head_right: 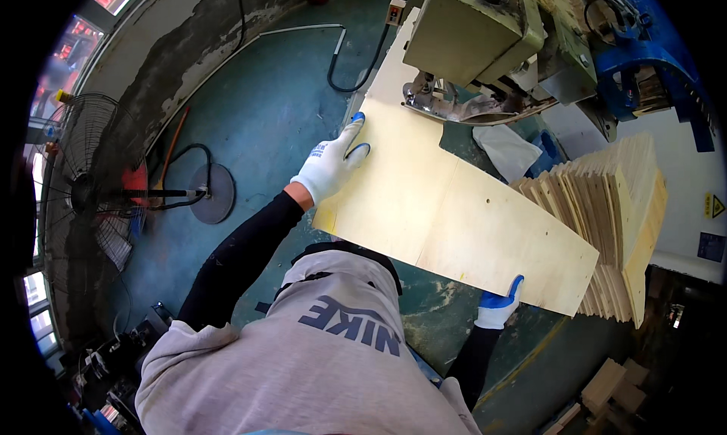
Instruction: The person picks up L-shaped wooden boards from a pallet and places them individually into a machine to install metal rivets. The person then stacks the finished boards onto a separate pallet and occasionally reaches into a hopper to adjust the supply of metal rivets.
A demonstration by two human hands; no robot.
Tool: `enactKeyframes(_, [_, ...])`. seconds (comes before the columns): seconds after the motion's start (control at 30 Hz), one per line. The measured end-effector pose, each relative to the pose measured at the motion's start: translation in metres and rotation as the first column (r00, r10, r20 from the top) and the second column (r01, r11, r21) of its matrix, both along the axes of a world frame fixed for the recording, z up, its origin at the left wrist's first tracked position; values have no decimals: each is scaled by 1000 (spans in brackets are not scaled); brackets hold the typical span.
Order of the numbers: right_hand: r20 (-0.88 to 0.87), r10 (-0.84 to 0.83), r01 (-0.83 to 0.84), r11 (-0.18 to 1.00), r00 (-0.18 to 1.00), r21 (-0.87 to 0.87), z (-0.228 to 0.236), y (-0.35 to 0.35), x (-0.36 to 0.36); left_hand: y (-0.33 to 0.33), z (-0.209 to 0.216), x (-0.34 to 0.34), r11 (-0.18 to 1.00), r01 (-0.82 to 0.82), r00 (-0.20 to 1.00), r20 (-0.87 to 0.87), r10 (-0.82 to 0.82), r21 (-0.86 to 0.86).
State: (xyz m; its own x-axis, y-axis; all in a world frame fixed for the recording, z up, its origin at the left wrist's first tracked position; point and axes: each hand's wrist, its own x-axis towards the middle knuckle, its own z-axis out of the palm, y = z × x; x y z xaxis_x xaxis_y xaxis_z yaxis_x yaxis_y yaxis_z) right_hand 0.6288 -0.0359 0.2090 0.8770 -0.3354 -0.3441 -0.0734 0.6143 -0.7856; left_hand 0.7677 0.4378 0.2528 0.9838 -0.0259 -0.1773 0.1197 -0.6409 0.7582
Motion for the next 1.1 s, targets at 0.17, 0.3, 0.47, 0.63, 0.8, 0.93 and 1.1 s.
enactKeyframes(0.17, [-38, -33, 31, 998, 999, -53, 13, 23, 5, 5, 7, 9, 1000, 24, 999, -26, -24, -21])
enactKeyframes(0.3, [-29, 29, -34, 976, 999, -214, -16, -3, 7, 6, 16, 26, 998, 39, 999, -8, -40, -55])
enactKeyframes(0.47, [-79, 41, -52, 990, 996, -130, -2, -3, 5, 6, 10, 12, 998, 59, 998, 15, -59, -36])
enactKeyframes(0.63, [-82, 72, -90, 966, 994, -241, 1, 4, -1, 10, -3, 5, 996, 55, 997, 55, -51, -70])
enactKeyframes(0.8, [-80, 43, -52, 992, 996, -117, -11, -11, -1, 5, 6, 8, 998, 60, 998, -35, -61, -30])
enactKeyframes(0.93, [-36, 98, -101, 991, 995, -92, -13, 0, -2, 4, -13, 1, 999, 31, 999, -10, -31, -22])
enactKeyframes(1.1, [-51, 68, -71, 996, 996, -62, -26, -8, -6, 2, -21, -2, 999, 29, 999, 32, -28, -37])
